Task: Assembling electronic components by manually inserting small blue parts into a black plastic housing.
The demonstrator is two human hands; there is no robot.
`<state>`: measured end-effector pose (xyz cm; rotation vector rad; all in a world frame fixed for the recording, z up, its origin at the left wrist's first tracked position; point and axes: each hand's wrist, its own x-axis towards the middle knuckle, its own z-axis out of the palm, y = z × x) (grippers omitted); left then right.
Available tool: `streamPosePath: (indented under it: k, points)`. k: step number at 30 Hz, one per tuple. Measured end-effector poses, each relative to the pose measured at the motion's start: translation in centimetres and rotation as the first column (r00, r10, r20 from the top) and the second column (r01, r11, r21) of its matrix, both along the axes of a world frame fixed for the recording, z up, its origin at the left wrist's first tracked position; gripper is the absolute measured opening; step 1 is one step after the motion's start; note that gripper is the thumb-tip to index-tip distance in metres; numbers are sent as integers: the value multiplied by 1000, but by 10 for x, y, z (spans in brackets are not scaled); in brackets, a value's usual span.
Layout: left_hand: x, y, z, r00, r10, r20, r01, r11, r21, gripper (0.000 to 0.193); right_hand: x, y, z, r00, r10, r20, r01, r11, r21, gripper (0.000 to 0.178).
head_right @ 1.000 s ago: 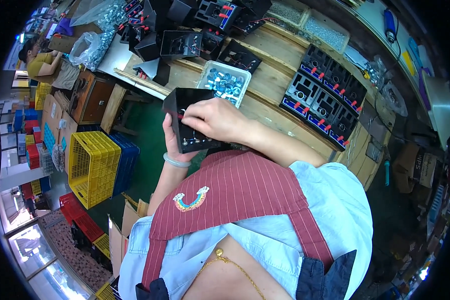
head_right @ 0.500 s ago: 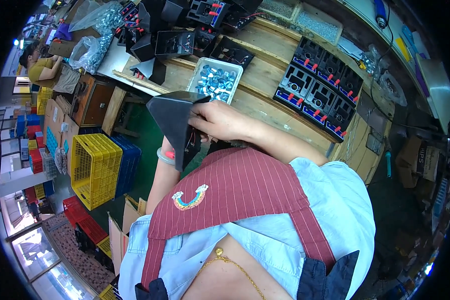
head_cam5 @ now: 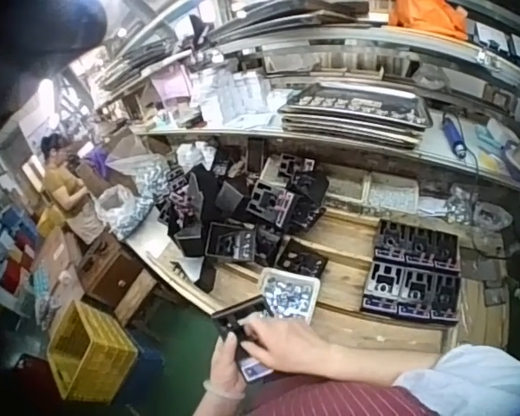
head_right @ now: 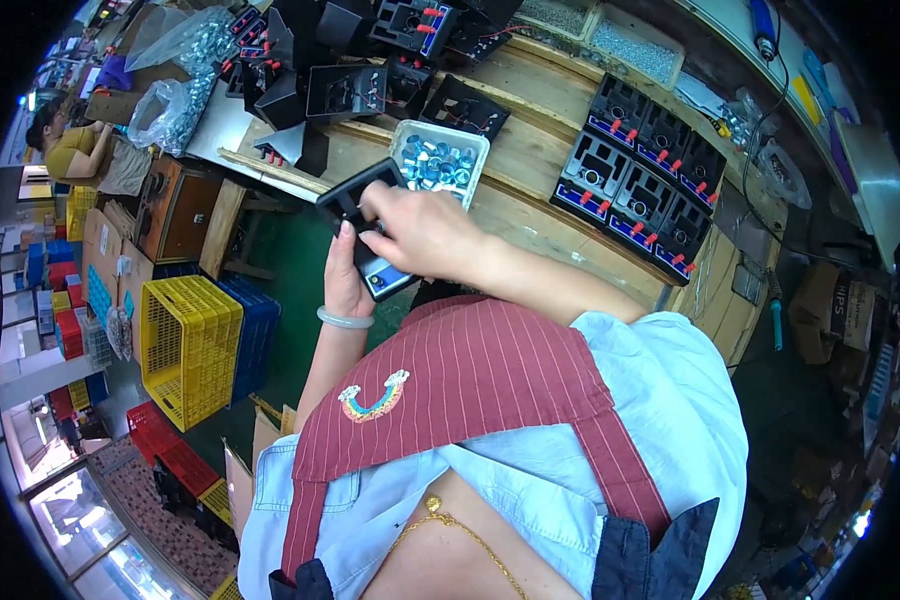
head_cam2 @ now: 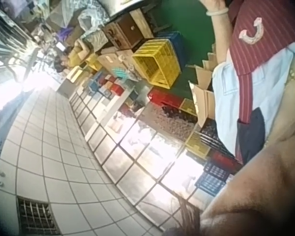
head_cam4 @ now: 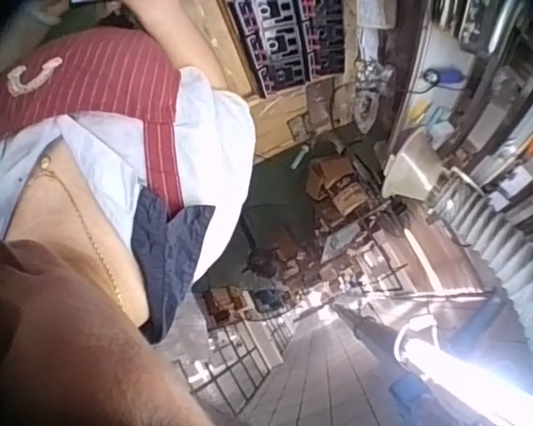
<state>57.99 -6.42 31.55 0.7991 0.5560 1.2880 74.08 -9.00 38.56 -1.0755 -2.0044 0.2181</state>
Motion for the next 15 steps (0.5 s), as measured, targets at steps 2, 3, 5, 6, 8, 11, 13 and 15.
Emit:
streamPosePath:
  k: [2,3,5,6,8,11,13,15]
  points:
    - [-3,7,-13,998,31,-49,-29,999,38,42,-19,13,-8,996,56,73,-55,998,-4,15]
    - [-10,13,-23,1000,15,-20,-15,1000,11,43,-27,15,-8,991,115,63,-121,989,87,11]
    - [-25,26,-30,1000,-4,24,4,1000,-29,43,-36,23,-10,975,194,107,-199,979,40,13]
    - [-35,33,-40,998,24,57,-25,1000,19,40,-38,28,-11,966,243,91,-246,969,29,14]
    - [-41,30,-14,997,73,1,-73,997,-21,38,-31,39,-8,949,309,-71,-314,946,-85,14]
    - [-60,40,-15,995,79,-55,-84,993,-85,45,8,87,-22,991,-117,-59,119,992,32,15]
    - [-62,43,-15,995,77,-60,-83,992,-96,45,42,124,-42,878,-401,262,395,915,78,23]
    - [-57,47,-11,1000,27,14,-24,984,-177,46,61,141,-54,819,-389,422,413,910,37,21]
